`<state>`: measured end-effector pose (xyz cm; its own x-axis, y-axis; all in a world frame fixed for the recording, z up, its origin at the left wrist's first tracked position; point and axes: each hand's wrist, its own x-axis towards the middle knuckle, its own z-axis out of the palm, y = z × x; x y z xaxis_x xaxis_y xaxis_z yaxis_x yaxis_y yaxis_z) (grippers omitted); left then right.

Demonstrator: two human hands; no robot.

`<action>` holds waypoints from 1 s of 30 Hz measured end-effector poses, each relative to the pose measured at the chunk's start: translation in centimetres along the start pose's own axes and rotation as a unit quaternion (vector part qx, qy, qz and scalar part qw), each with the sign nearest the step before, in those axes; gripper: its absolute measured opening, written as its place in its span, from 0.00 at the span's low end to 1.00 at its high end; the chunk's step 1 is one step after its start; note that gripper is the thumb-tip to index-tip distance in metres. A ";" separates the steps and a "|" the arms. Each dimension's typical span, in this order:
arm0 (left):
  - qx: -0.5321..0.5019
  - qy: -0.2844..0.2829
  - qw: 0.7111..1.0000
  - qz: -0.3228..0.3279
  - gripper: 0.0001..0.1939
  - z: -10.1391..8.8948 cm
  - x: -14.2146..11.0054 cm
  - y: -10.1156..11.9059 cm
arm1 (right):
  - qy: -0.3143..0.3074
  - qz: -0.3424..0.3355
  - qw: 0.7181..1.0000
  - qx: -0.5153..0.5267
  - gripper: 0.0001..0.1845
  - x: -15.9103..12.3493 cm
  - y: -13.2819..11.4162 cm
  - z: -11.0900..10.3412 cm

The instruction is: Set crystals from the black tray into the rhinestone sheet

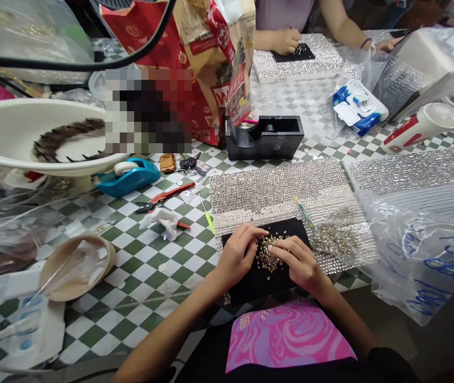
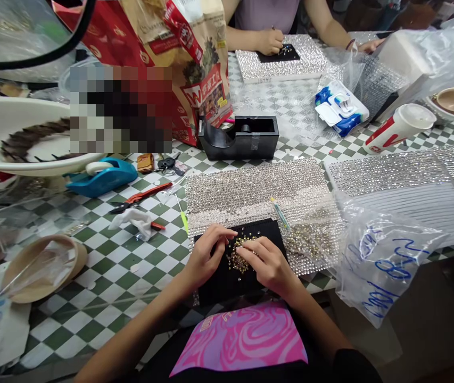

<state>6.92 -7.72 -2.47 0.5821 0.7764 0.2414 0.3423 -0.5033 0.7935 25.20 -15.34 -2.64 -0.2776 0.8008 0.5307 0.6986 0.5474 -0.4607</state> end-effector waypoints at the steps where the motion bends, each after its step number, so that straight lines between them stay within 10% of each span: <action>1: 0.001 0.001 1.000 0.001 0.13 0.0 0.0 0.0 | 0.001 0.001 1.000 0.004 0.13 0.0 0.0 0.0; 14: 0.007 0.008 1.000 0.011 0.13 0.2 0.0 0.0 | 0.021 0.057 0.978 0.201 0.12 0.0 0.1 -0.6; 19: 0.011 0.013 1.000 0.016 0.13 0.2 0.2 0.1 | 0.160 0.214 0.901 0.342 0.15 0.2 0.7 -1.4; 24: 0.016 0.027 0.999 0.019 0.11 0.2 0.2 0.2 | 0.129 0.299 0.821 0.470 0.31 1.3 0.9 -2.2; 30: 0.021 0.040 0.999 0.030 0.09 0.4 0.3 0.2 | 0.148 0.316 0.809 0.473 0.20 0.8 0.2 -1.8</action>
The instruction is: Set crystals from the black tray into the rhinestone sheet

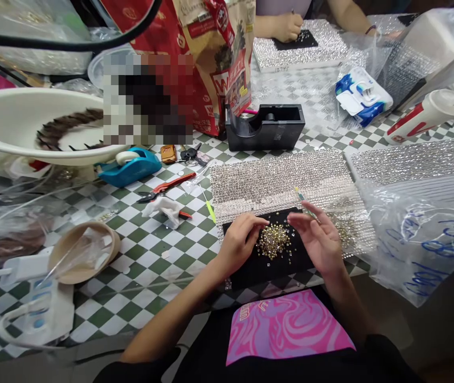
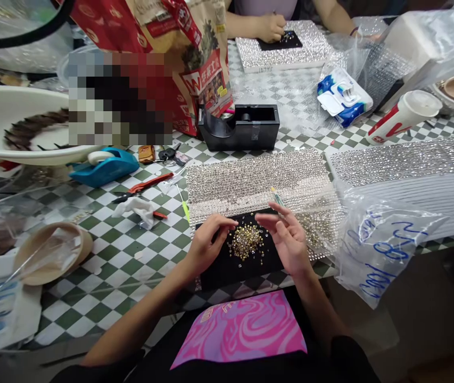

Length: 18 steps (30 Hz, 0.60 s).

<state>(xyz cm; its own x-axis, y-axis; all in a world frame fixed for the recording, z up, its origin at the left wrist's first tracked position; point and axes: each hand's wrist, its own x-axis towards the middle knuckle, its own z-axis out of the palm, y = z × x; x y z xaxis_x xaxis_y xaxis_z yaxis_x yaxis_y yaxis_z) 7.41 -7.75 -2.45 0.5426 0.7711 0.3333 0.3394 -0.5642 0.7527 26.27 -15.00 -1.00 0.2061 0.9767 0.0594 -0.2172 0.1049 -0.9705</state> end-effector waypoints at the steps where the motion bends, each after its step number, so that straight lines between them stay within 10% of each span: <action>1: -0.001 0.000 1.000 0.002 0.09 0.0 0.0 0.0 | 0.005 -0.008 1.000 -0.009 0.17 -0.3 0.0 0.1; 18: -0.059 -0.055 0.996 -0.049 0.20 -0.4 -0.4 0.0 | -0.033 -0.181 0.958 -0.222 0.23 -4.4 -5.3 0.5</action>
<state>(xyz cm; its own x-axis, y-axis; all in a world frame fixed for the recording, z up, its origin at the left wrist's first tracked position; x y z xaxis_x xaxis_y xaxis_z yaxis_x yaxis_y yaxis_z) 6.87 -7.90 -2.39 0.5947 0.7801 0.1943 0.3070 -0.4437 0.8419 26.07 -19.77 3.99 0.1276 0.9023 0.4118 0.2865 0.3640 -0.8862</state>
